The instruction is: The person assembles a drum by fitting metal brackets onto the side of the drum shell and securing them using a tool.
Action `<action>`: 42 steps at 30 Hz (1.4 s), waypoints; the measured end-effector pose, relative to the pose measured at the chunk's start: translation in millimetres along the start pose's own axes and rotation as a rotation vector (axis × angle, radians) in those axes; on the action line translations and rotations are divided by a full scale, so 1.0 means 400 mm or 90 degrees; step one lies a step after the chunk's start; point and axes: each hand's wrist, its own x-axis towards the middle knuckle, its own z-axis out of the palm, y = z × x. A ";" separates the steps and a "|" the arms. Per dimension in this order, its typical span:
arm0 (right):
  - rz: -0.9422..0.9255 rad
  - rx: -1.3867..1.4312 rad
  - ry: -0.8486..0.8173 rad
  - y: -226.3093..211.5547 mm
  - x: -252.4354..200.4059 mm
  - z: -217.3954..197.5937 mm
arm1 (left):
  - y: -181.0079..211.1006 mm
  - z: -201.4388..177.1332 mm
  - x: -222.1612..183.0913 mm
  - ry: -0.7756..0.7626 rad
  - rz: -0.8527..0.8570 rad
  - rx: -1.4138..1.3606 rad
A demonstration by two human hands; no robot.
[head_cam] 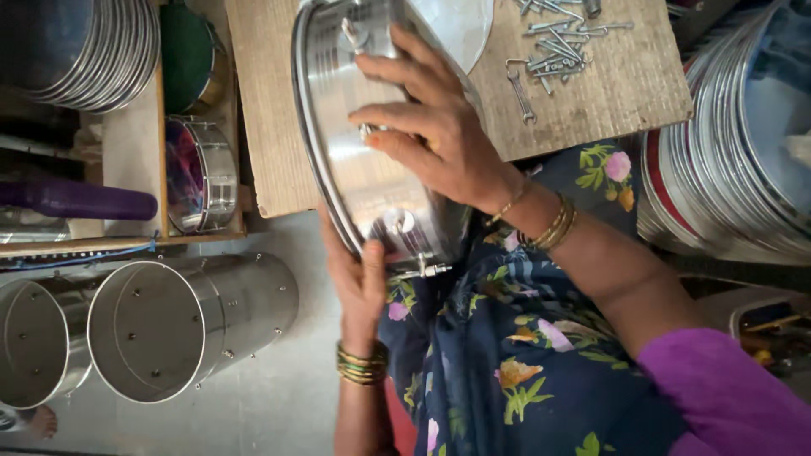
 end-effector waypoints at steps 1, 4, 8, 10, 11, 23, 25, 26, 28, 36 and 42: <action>-0.001 -0.007 -0.010 0.013 0.008 0.003 | -0.031 0.017 -0.019 0.028 -0.046 0.008; 0.009 0.132 -0.078 0.081 0.018 -0.021 | -0.097 0.044 -0.049 0.081 -0.044 -0.044; 0.261 0.378 -0.022 0.254 -0.059 -0.099 | -0.114 0.048 -0.032 0.101 0.034 -0.036; 0.353 0.297 0.060 0.393 -0.137 -0.120 | -0.107 0.044 -0.012 0.104 0.054 0.014; 0.399 0.224 0.092 0.469 -0.185 -0.132 | -0.102 0.042 0.000 0.106 0.066 0.040; 0.412 -0.280 0.050 0.760 -0.519 -0.094 | -0.003 0.065 0.139 0.082 -0.013 0.092; 0.347 -0.380 0.029 0.758 -0.535 -0.059 | 0.011 0.075 0.166 0.059 -0.002 0.114; 0.344 -0.391 0.016 0.757 -0.537 -0.048 | 0.017 0.080 0.177 0.046 0.003 0.125; 0.342 -0.417 -0.007 0.744 -0.535 -0.038 | 0.028 0.088 0.194 0.029 -0.008 0.083; 0.291 -0.428 -0.017 0.656 -0.487 -0.042 | 0.051 0.107 0.237 0.021 -0.046 0.006; 0.489 -0.101 0.259 0.698 -0.488 -0.049 | 0.053 0.116 0.239 0.034 -0.040 0.065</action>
